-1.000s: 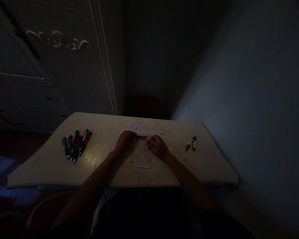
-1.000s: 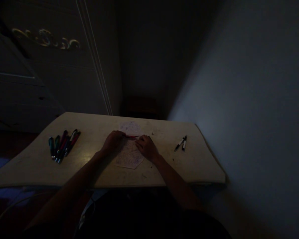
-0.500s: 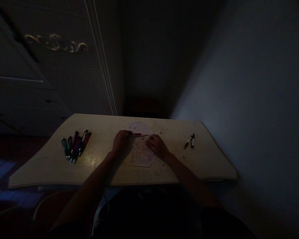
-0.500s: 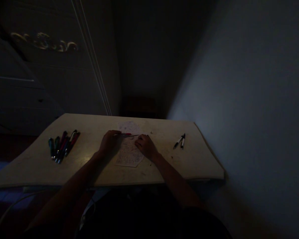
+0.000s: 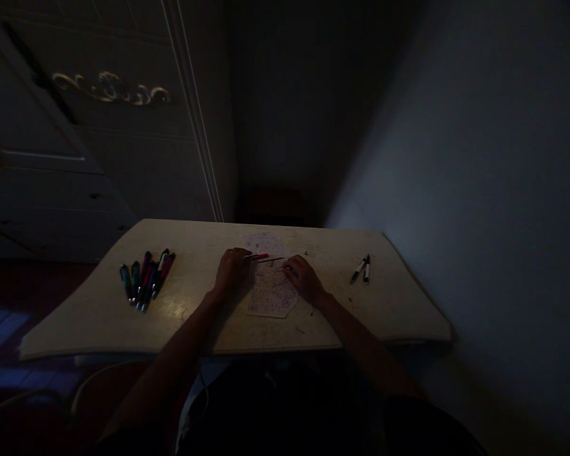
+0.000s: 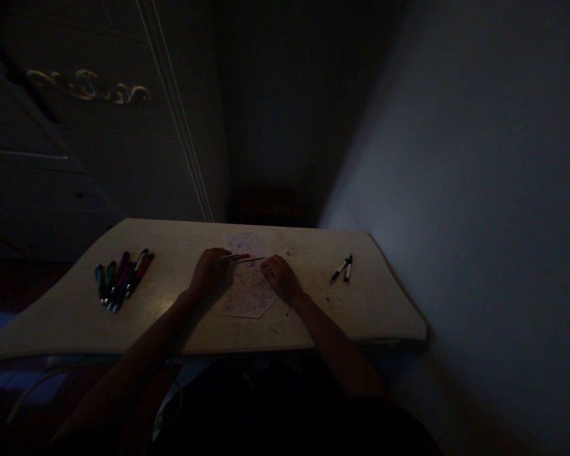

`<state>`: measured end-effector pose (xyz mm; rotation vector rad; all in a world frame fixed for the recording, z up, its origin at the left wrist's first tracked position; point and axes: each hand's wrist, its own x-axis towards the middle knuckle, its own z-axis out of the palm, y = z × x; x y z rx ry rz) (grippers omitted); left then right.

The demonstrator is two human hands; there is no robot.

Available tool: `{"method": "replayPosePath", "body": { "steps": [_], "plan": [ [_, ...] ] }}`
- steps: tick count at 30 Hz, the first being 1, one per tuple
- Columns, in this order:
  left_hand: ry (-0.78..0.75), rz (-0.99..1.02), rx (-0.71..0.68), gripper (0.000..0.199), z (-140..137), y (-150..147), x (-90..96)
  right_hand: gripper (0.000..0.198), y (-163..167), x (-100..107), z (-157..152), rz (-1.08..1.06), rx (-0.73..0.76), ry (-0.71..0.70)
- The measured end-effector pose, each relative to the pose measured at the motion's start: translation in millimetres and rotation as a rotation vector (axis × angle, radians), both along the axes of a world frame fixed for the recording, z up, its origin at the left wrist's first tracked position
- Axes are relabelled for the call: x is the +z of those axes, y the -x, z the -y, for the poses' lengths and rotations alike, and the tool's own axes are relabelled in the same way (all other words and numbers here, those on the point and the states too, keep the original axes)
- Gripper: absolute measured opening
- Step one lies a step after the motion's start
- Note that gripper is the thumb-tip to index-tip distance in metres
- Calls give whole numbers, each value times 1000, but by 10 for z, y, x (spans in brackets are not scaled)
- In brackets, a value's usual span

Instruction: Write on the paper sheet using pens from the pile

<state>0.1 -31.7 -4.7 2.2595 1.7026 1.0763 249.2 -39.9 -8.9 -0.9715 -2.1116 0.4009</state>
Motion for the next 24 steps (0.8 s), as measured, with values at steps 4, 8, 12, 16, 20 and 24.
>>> {"method": "replayPosePath", "body": {
  "steps": [4,8,12,16,20,24],
  "plan": [
    [-100,83,-154,24,82,-62,52,12,1,16,4,-38,-4,10],
    [-119,89,-310,27,124,-140,69,13,48,79,2,-100,-16,29],
    [-129,94,-361,24,96,-164,32,15,187,167,-28,-134,-34,39],
    [-160,115,-346,16,63,-148,-20,16,356,229,-66,-135,-6,44],
    [-220,165,-298,15,62,-146,-31,15,421,232,-106,-100,35,32],
    [-212,194,-268,15,67,-145,-13,13,375,223,-151,-11,51,-20]
  ]
}}
